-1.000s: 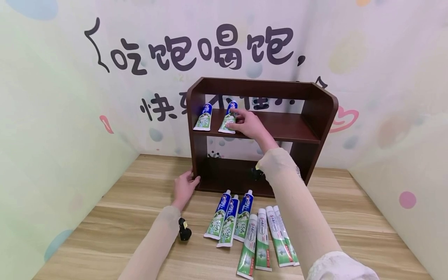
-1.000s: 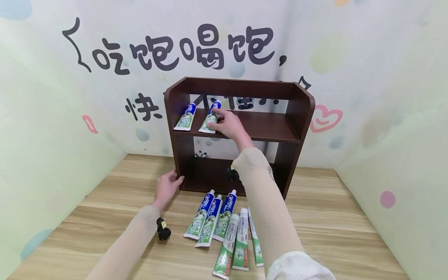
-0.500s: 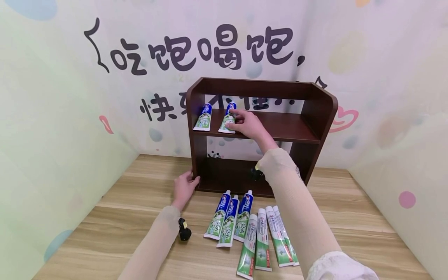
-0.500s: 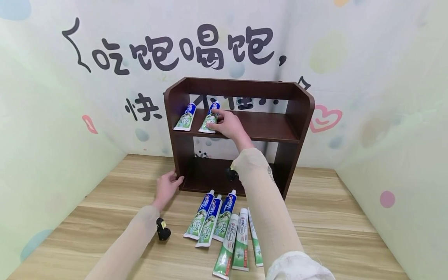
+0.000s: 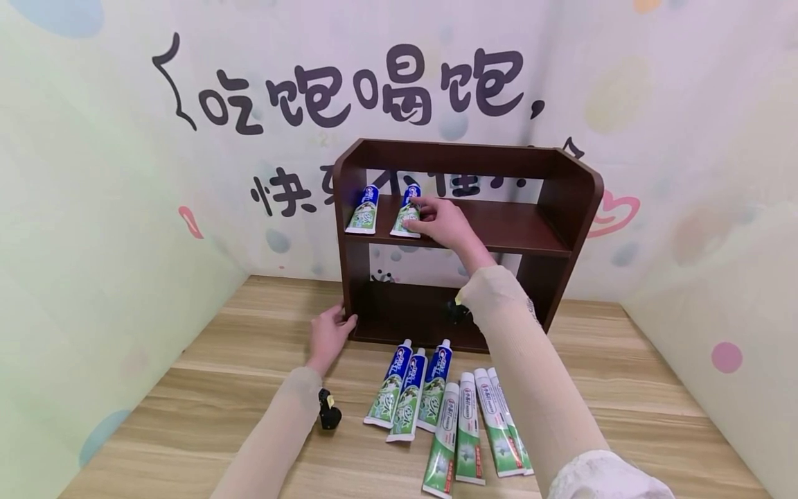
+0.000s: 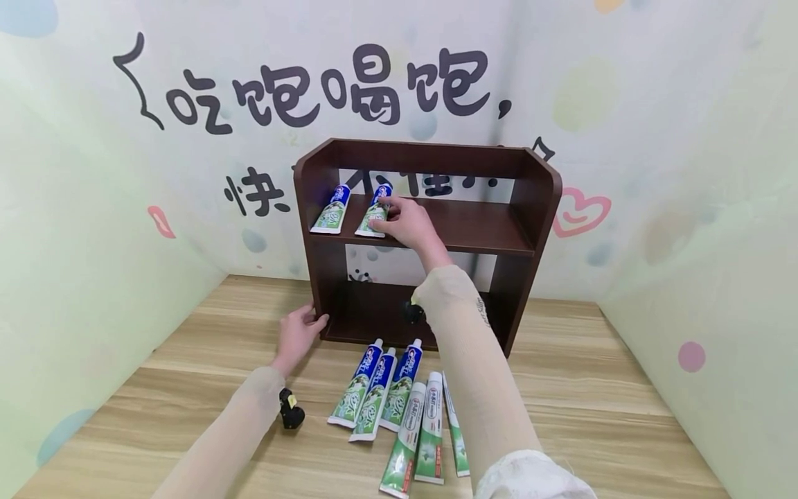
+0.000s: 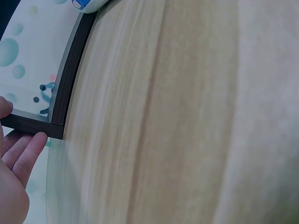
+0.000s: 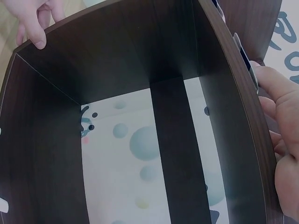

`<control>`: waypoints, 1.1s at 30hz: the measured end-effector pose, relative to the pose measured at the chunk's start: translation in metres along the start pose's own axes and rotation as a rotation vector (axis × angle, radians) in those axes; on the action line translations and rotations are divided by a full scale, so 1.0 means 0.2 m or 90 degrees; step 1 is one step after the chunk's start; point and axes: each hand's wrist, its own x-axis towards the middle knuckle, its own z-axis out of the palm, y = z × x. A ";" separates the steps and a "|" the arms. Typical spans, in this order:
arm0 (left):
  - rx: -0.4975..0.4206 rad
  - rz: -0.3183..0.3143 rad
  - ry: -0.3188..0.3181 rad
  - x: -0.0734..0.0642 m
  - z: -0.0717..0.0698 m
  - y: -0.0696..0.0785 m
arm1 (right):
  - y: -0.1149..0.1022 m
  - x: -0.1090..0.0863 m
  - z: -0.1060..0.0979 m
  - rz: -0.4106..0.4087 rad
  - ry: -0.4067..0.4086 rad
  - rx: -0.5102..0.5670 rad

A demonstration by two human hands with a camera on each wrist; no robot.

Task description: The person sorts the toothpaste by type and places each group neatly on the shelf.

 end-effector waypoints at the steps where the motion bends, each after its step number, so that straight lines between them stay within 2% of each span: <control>1: 0.000 0.002 0.000 0.00 0.00 0.00 | 0.00 0.00 0.00 0.000 0.001 0.000; 16: 0.010 0.007 0.001 0.00 -0.01 -0.01 | 0.01 -0.01 0.00 -0.014 0.011 -0.006; 33: 0.006 0.013 0.003 0.00 -0.01 -0.01 | 0.00 -0.03 -0.02 -0.010 -0.021 0.010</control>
